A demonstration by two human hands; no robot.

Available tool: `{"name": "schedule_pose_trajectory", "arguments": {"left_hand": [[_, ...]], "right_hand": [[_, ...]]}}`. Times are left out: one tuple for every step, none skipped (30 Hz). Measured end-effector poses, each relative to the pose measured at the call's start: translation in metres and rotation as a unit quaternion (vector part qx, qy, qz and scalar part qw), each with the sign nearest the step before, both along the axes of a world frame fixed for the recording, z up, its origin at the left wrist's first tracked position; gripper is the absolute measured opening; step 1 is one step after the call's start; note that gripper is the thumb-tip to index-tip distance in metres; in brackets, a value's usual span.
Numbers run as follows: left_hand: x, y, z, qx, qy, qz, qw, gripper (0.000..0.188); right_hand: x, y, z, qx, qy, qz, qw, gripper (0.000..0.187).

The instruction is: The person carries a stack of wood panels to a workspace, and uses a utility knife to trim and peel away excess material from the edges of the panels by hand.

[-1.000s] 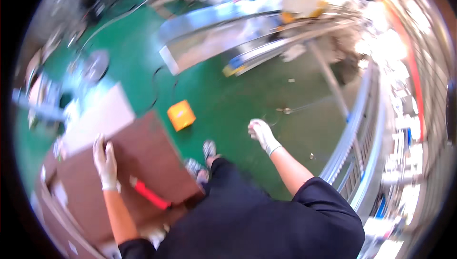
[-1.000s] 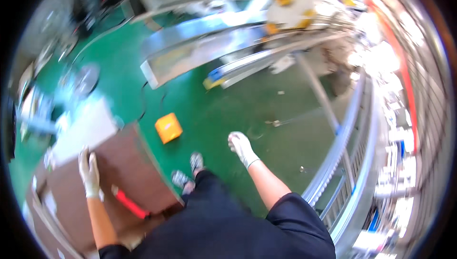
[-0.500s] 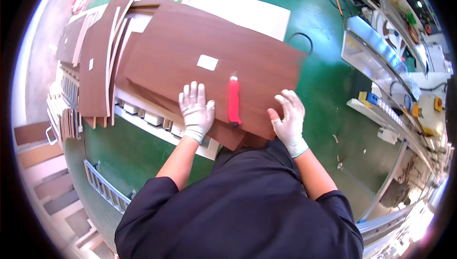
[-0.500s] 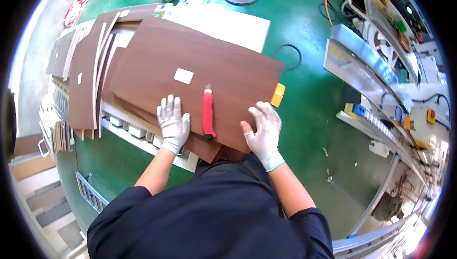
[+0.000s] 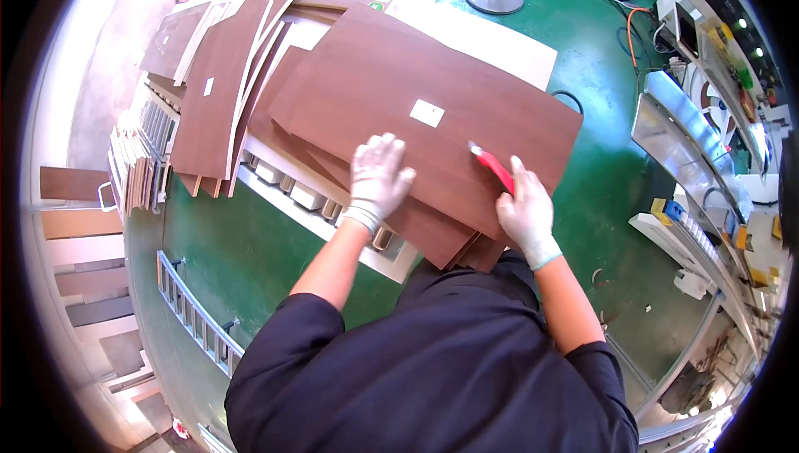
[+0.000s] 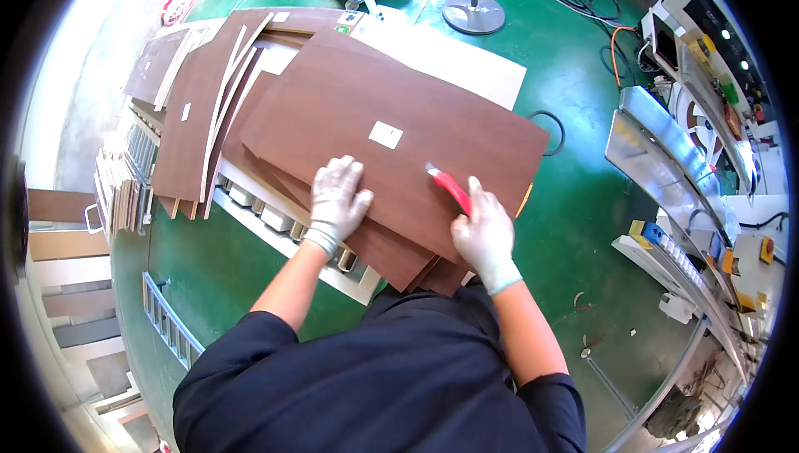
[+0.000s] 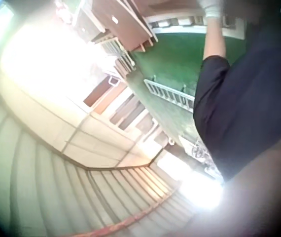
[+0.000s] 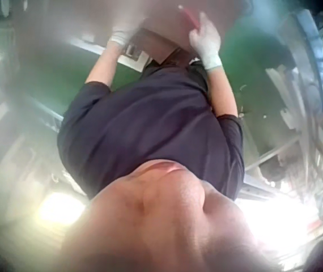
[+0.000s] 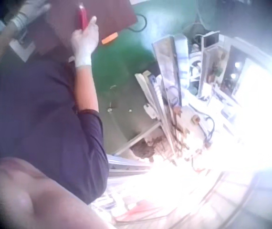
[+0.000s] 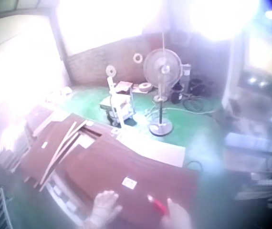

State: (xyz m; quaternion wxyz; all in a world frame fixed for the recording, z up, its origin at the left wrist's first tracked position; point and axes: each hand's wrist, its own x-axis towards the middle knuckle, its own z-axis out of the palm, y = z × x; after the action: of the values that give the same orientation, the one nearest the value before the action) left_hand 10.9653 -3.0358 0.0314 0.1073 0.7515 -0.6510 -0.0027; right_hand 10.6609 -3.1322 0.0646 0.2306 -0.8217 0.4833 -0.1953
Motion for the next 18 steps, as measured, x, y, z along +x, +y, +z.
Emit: {"name": "schedule_pose_trajectory", "arguments": {"left_hand": [[0.020,-0.011,0.003,-0.038,-0.037,0.015,0.998,0.057],[0.041,-0.025,0.015,-0.029,-0.041,0.046,0.998,0.050],[0.069,-0.029,0.013,-0.032,-0.071,0.101,0.992,0.046],[0.102,-0.035,0.009,-0.012,-0.066,0.154,0.986,0.051],[0.135,-0.035,0.007,0.036,-0.051,0.222,0.973,0.066],[0.173,-0.037,-0.010,0.061,-0.061,0.276,0.957,0.082],[0.196,-0.040,-0.010,0.059,0.041,0.300,0.951,0.089],[0.245,-0.022,-0.037,0.013,0.089,0.320,0.943,0.092],[0.240,-0.034,-0.032,0.029,0.105,0.324,0.940,0.091],[0.233,-0.045,-0.028,0.044,0.120,0.329,0.936,0.091],[0.226,-0.045,-0.029,0.028,0.104,0.345,0.933,0.090],[0.216,-0.046,-0.028,0.011,0.087,0.358,0.930,0.088],[0.206,-0.041,-0.026,0.004,0.082,0.373,0.924,0.087],[0.194,-0.041,-0.021,0.004,0.067,0.378,0.923,0.086],[0.187,-0.029,-0.020,0.000,0.065,0.385,0.921,0.085],[0.182,-0.016,-0.018,-0.004,0.064,0.390,0.918,0.084],[0.171,-0.007,-0.013,-0.012,0.081,0.392,0.916,0.082],[0.158,0.002,-0.011,-0.019,0.102,0.390,0.915,0.080]], "right_hand": [[-0.025,-0.001,-0.008,-0.039,-0.021,0.001,0.999,0.064],[-0.048,0.000,-0.016,-0.078,-0.043,0.004,0.996,0.061],[-0.065,0.007,-0.022,0.084,-0.150,-0.096,0.980,0.059],[-0.082,0.015,-0.023,0.239,-0.248,-0.194,0.919,0.056],[-0.093,0.023,-0.023,0.244,-0.276,-0.230,0.901,0.056],[-0.107,0.027,-0.046,0.177,-0.269,-0.246,0.914,0.052],[-0.109,0.034,-0.042,0.238,-0.293,-0.287,0.881,0.045],[-0.103,0.041,-0.034,0.307,-0.319,-0.313,0.840,0.037],[-0.107,0.047,-0.045,0.334,-0.363,-0.329,0.805,0.031],[-0.109,0.052,-0.055,0.361,-0.405,-0.341,0.768,0.025],[-0.103,0.056,-0.051,0.382,-0.408,-0.324,0.764,0.024],[-0.096,0.062,-0.051,0.350,-0.441,-0.286,0.776,0.031],[-0.090,0.064,-0.058,0.323,-0.453,-0.281,0.782,0.034],[-0.087,0.064,-0.066,0.293,-0.467,-0.278,0.787,0.036],[-0.087,0.064,-0.060,0.303,-0.466,-0.274,0.785,0.043],[-0.090,0.063,-0.051,0.314,-0.464,-0.270,0.783,0.051],[-0.096,0.060,-0.039,0.310,-0.463,-0.259,0.789,0.050],[-0.109,0.060,-0.038,0.316,-0.444,-0.265,0.795,0.052]]}}
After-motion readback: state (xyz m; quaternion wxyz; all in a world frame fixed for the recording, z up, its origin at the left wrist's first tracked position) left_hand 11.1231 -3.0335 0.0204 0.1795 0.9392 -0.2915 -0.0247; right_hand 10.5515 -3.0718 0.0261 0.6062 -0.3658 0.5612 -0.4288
